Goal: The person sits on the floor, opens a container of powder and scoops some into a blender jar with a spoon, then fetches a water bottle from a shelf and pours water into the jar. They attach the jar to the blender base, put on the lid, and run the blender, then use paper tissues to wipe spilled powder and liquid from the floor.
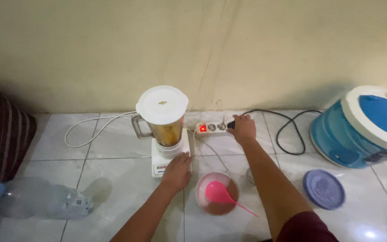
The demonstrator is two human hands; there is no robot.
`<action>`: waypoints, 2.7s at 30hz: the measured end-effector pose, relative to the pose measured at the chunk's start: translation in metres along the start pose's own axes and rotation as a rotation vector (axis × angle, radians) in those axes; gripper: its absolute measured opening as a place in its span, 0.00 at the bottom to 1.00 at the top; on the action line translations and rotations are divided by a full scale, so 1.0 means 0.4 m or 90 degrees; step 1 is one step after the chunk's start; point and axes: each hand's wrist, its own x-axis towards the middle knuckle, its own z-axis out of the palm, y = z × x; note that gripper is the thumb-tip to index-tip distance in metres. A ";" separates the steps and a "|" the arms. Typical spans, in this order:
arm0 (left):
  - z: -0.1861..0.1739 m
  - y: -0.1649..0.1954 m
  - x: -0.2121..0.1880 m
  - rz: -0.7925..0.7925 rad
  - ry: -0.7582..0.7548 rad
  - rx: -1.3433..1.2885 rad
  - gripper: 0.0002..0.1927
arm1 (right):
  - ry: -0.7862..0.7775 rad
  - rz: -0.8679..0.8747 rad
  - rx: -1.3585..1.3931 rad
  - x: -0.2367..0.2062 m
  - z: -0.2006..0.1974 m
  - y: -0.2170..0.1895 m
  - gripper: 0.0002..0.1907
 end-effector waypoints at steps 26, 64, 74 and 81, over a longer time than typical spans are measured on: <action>-0.253 0.213 -0.445 0.003 0.074 -0.043 0.45 | 0.075 -0.148 0.241 -0.702 -0.195 -0.338 0.52; -0.702 0.376 -0.586 0.201 0.201 0.195 0.69 | 0.041 -0.342 0.157 -0.828 -0.987 -0.411 0.54; -0.637 0.400 -0.524 0.170 0.184 0.293 0.64 | 0.131 -0.308 0.053 -0.832 -0.894 -0.265 0.61; -0.515 0.521 -0.364 0.174 0.155 0.283 0.55 | 0.209 -0.283 0.153 -0.838 -0.720 -0.077 0.63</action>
